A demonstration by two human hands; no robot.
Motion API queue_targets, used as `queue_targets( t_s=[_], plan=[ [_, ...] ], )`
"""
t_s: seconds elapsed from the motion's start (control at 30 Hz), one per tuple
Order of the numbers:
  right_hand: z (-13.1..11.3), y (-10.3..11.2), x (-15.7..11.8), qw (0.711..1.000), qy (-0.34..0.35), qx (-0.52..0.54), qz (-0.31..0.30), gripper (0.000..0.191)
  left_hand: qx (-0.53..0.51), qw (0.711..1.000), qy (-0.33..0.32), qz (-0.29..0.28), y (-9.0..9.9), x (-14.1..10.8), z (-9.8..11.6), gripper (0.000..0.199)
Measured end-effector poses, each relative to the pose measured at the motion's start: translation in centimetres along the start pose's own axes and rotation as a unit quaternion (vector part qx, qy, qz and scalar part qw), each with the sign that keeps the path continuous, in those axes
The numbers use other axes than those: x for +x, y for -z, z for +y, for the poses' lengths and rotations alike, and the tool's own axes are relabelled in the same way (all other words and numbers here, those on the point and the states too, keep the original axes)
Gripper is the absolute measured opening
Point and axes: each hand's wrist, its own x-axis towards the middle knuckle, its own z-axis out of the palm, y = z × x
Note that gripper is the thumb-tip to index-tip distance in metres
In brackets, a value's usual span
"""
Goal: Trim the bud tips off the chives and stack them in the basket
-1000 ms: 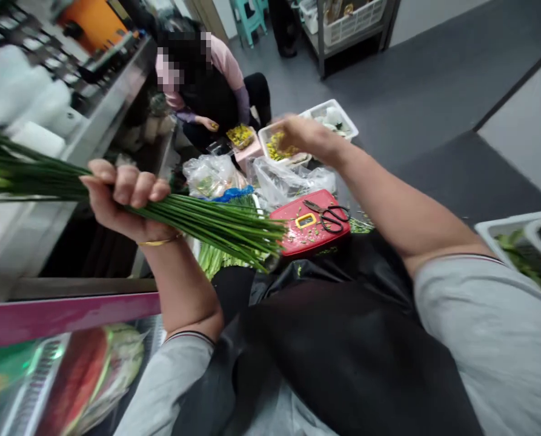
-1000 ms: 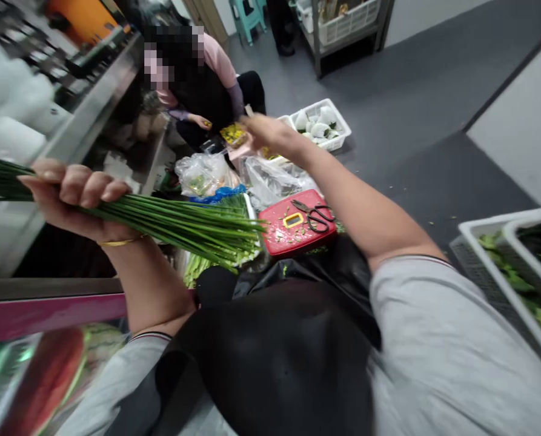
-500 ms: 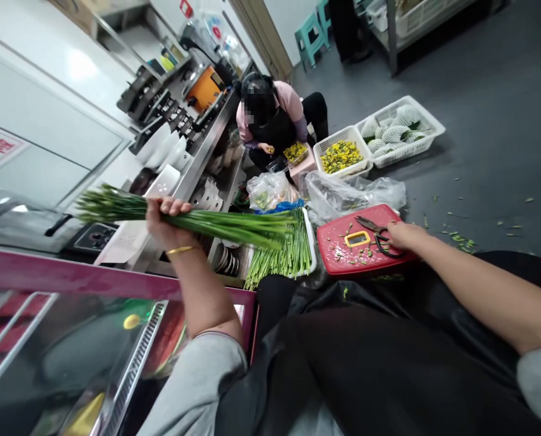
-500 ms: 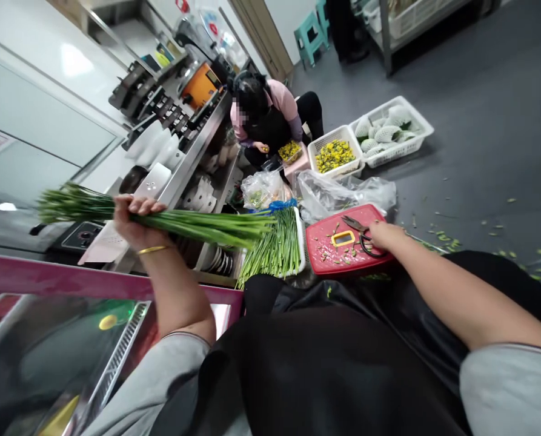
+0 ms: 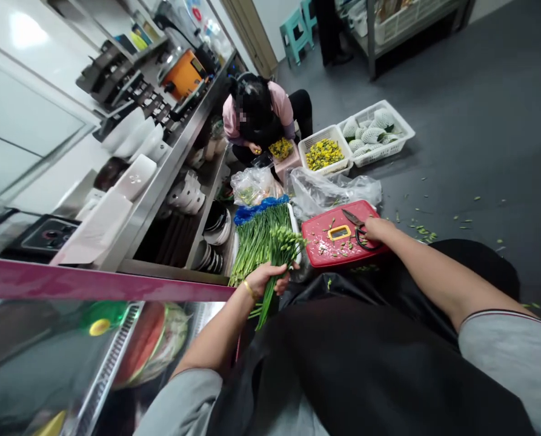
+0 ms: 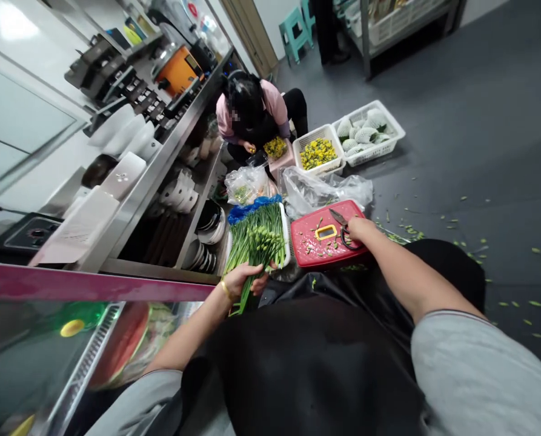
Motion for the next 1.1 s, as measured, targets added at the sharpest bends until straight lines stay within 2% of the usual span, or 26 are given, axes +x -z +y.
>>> queue_targets(
  t_s=[0.07, 0.13, 0.2, 0.27, 0.3, 0.33, 0.37, 0.4, 0.47, 0.53, 0.6, 0.67, 0.77, 0.93, 1.1],
  plan=[
    [-0.2, 0.8, -1.2, 0.999, -0.01, 0.033, -0.018, 0.02, -0.023, 0.999, -0.007, -0.042, 0.6, 2.4, -0.9, 0.06],
    [-0.2, 1.4, -3.2, 0.996, -0.016, 0.072, -0.04, 0.025, -0.039, 0.996, -0.006, -0.074, 1.1, 3.7, -1.1, 0.06],
    [0.0, 1.7, -6.1, 0.976, 0.002, 0.202, -0.08, 0.028, -0.054, 0.995, -0.009, -0.088, 1.7, 4.4, -1.2, 0.058],
    [0.3, 1.6, -9.4, 0.914, 0.047, 0.379, -0.134, 0.033, -0.068, 0.994, -0.015, -0.083, 2.2, 5.0, -1.4, 0.055],
    [0.4, 1.5, -11.1, 0.878, 0.071, 0.448, -0.155, 0.04, -0.074, 0.994, -0.017, -0.078, 2.3, 5.3, -1.5, 0.053],
    [0.5, 1.3, -12.6, 0.856, 0.089, 0.482, -0.166, 0.045, -0.078, 0.994, -0.017, -0.073, 2.4, 5.5, -1.5, 0.052],
    [0.6, 1.2, -13.9, 0.862, 0.098, 0.469, -0.168, 0.048, -0.081, 0.994, -0.014, -0.069, 2.4, 5.7, -1.6, 0.051],
    [0.5, 1.2, -15.0, 0.886, 0.1, 0.424, -0.159, 0.049, -0.084, 0.994, -0.008, -0.069, 2.3, 5.9, -1.7, 0.05],
    [0.2, 1.2, -16.4, 0.95, 0.097, 0.273, -0.119, 0.048, -0.09, 0.993, 0.008, -0.077, 2.2, 6.1, -1.7, 0.049],
    [-0.5, 1.4, -17.0, 0.985, 0.108, 0.101, -0.085, 0.042, -0.096, 0.991, 0.018, -0.088, 2.0, 6.1, -1.8, 0.05],
    [-1.5, 1.6, -17.3, 0.985, 0.141, -0.028, -0.094, 0.029, -0.103, 0.99, 0.018, -0.095, 2.0, 5.9, -1.8, 0.052],
    [-2.6, 1.7, -17.5, 0.97, 0.163, -0.113, -0.139, 0.018, -0.109, 0.989, 0.017, -0.099, 2.0, 5.6, -2.0, 0.055],
    [-4.5, 1.6, -17.5, 0.954, 0.162, -0.182, -0.173, 0.022, -0.104, 0.989, 0.022, -0.104, 1.9, 5.3, -2.2, 0.058],
    [-7.1, 1.3, -16.4, 0.953, 0.165, -0.199, -0.159, 0.03, -0.068, 0.993, 0.03, -0.089, 1.0, 5.4, -2.5, 0.059],
    [-7.4, 1.3, -15.4, 0.958, 0.177, -0.184, -0.132, 0.031, -0.002, 0.999, 0.007, -0.041, -0.1, 5.6, -2.7, 0.062]
  ],
)
